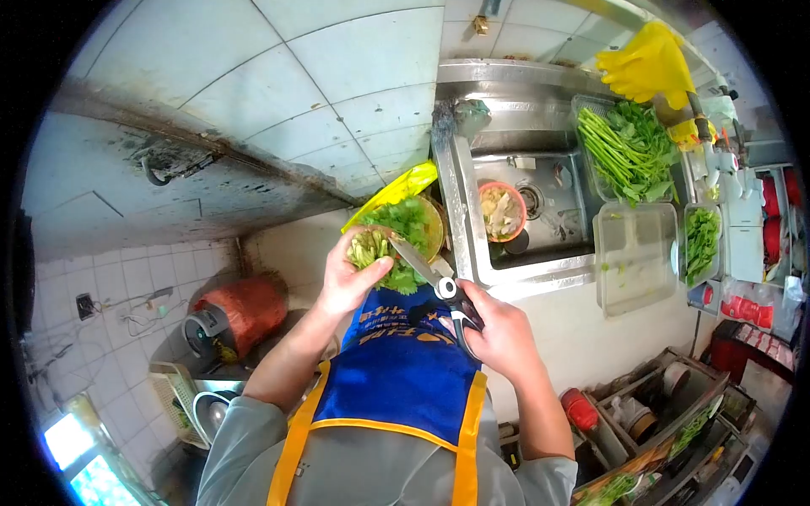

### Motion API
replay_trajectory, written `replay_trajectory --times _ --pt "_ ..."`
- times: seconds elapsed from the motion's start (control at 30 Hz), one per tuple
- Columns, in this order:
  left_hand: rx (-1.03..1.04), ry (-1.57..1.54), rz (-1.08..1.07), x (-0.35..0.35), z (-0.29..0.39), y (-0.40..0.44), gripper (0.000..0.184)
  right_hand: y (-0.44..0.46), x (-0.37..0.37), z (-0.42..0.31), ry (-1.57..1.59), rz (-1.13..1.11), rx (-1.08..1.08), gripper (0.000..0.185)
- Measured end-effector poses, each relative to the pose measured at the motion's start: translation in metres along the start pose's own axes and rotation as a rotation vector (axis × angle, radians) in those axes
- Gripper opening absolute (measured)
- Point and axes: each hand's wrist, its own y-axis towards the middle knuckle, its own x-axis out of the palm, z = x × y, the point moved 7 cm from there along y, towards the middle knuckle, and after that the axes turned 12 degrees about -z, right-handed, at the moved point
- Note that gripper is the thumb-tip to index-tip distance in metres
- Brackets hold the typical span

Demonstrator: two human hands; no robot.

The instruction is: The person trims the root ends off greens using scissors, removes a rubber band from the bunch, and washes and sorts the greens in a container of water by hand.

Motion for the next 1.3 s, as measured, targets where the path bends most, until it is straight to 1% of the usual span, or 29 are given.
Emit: replay_trajectory --times 0.07,0.17,0.27,0.37,0.47,0.57,0.77,0.87,0.97,1.07,1.17,1.27,1.3 --pt "0.014 0.040 0.014 -0.005 -0.003 0.000 0.031 0.000 0.001 0.002 -0.013 -0.014 0.003 0.053" --pt "-0.064 0.072 0.044 -0.007 -0.005 -0.002 0.028 0.000 0.000 -0.001 0.006 -0.050 0.035 0.053" --pt "-0.069 0.262 0.083 -0.013 -0.002 -0.001 0.027 0.001 0.000 -0.005 0.016 -0.070 0.061 0.053" --pt "-0.079 0.365 0.034 -0.017 -0.001 0.002 0.026 0.005 0.001 -0.005 0.012 -0.095 0.093 0.053" --pt "-0.140 0.537 0.000 -0.022 -0.002 0.002 0.027 0.010 0.009 0.000 0.024 -0.136 0.083 0.052" --pt "-0.164 0.462 0.020 -0.030 -0.012 0.000 0.029 0.013 0.014 0.000 0.039 -0.118 0.002 0.048" --pt "-0.160 0.513 -0.098 -0.038 -0.018 -0.002 0.028 0.021 0.024 -0.001 0.157 -0.196 0.021 0.052" --pt "-0.192 0.469 -0.140 -0.041 -0.024 -0.004 0.026 0.022 0.028 -0.003 0.174 -0.194 0.042 0.054" --pt "-0.185 0.540 -0.163 -0.038 -0.018 -0.003 0.025 0.024 0.040 0.003 0.213 -0.259 0.086 0.053" --pt "-0.208 0.493 -0.146 -0.043 -0.025 -0.006 0.025 0.025 0.041 0.000 0.166 -0.260 0.083 0.052" --pt "-0.204 0.462 -0.129 -0.046 -0.030 -0.008 0.026 0.025 0.039 0.000 0.232 -0.214 0.121 0.051" --pt "-0.064 0.677 -0.117 -0.041 -0.012 -0.007 0.031 0.023 0.040 0.002 0.238 -0.182 0.142 0.052" --pt "-0.030 0.771 -0.118 -0.039 -0.007 -0.006 0.033 0.022 0.040 -0.002 0.236 -0.178 0.095 0.053"
